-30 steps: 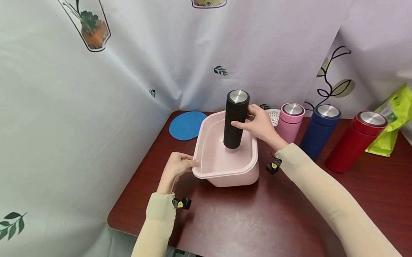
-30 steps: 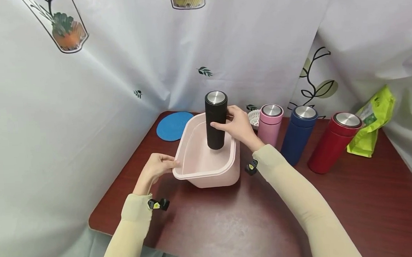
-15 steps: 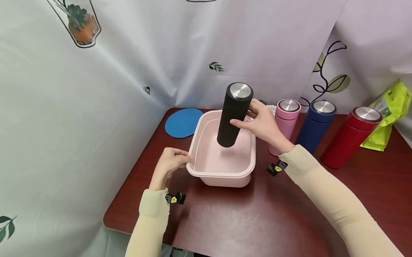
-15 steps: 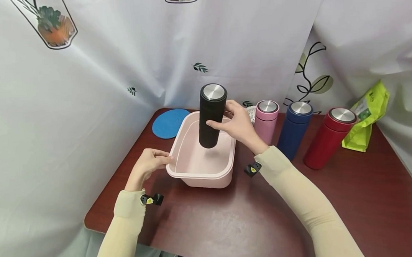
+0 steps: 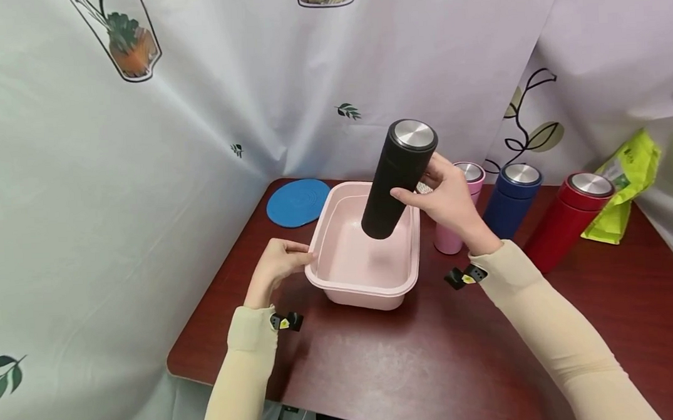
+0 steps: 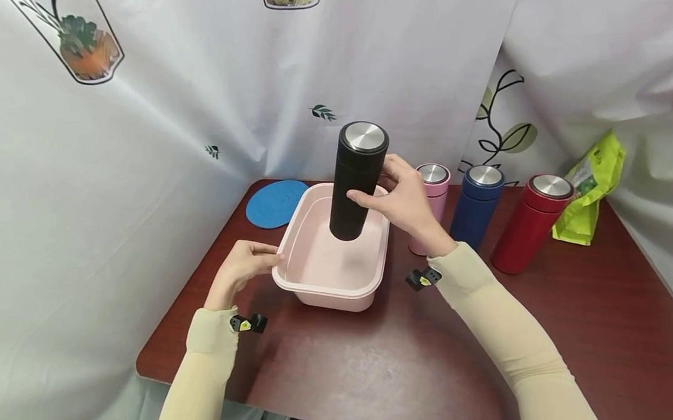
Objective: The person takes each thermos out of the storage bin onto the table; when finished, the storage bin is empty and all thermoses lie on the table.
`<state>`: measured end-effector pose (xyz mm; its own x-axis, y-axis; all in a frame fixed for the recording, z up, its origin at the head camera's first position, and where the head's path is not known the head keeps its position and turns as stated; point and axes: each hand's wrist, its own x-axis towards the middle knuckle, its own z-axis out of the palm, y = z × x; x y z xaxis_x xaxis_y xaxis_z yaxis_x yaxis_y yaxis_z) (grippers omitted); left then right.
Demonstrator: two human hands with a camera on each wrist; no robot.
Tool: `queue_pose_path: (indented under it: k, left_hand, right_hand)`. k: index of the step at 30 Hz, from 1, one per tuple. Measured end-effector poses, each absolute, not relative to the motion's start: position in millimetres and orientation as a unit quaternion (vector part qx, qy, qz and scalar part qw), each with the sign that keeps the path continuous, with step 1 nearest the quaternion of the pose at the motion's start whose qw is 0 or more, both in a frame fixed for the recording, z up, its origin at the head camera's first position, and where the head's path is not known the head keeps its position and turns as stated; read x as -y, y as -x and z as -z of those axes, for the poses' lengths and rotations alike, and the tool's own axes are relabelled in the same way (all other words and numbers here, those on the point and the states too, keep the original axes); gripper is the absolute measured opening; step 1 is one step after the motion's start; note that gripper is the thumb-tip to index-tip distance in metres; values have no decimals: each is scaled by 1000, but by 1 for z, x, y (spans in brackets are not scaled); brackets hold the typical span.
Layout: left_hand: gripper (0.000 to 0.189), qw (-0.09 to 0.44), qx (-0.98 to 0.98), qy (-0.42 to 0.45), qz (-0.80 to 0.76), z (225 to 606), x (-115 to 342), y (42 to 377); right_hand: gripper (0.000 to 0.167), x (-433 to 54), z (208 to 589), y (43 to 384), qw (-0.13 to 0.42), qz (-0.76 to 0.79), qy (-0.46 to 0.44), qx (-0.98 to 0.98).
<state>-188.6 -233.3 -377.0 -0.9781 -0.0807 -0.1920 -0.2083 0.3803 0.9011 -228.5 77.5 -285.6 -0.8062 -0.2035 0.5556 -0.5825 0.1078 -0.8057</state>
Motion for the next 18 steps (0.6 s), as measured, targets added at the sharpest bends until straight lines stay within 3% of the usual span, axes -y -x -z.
queue_pose_path:
  k: [7,18]
  left_hand:
    - [42,73,-825,80,-555,378,235,189]
    - [46,77,-818,52,-568,382,235,190]
  right_hand:
    - [58,-97,297,237,180,-618,-285,710]
    - [54,-128,298,231,234,-600,-266,717]
